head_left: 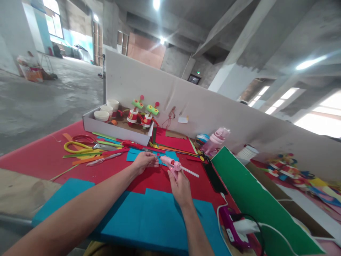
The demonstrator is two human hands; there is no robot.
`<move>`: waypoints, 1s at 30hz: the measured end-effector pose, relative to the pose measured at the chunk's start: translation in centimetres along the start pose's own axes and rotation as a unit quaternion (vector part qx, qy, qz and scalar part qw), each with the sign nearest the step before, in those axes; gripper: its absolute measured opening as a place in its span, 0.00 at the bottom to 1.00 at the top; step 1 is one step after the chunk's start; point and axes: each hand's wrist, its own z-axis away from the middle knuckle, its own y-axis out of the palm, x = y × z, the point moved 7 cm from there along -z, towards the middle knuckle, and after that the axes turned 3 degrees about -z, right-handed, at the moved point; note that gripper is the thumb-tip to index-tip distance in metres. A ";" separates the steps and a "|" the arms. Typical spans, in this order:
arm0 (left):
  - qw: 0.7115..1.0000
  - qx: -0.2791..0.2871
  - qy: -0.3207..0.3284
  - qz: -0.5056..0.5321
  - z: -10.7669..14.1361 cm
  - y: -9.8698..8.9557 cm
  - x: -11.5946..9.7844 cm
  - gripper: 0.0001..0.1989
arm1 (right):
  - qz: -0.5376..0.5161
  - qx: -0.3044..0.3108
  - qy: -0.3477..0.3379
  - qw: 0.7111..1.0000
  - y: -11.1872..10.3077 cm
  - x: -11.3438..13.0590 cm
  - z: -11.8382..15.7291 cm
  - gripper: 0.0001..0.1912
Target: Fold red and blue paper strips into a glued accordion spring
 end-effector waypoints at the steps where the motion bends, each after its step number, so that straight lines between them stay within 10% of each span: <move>1: 1.000 0.000 0.001 0.001 0.0 0.0 0.0 0.07 | 0.000 0.001 0.002 1.000 0.0 0.0 0.0 0.22; 30: 1.000 -0.007 0.004 -0.007 -0.2 -0.2 0.3 0.07 | 0.006 0.008 0.012 1.000 -0.1 -0.1 -0.1 0.21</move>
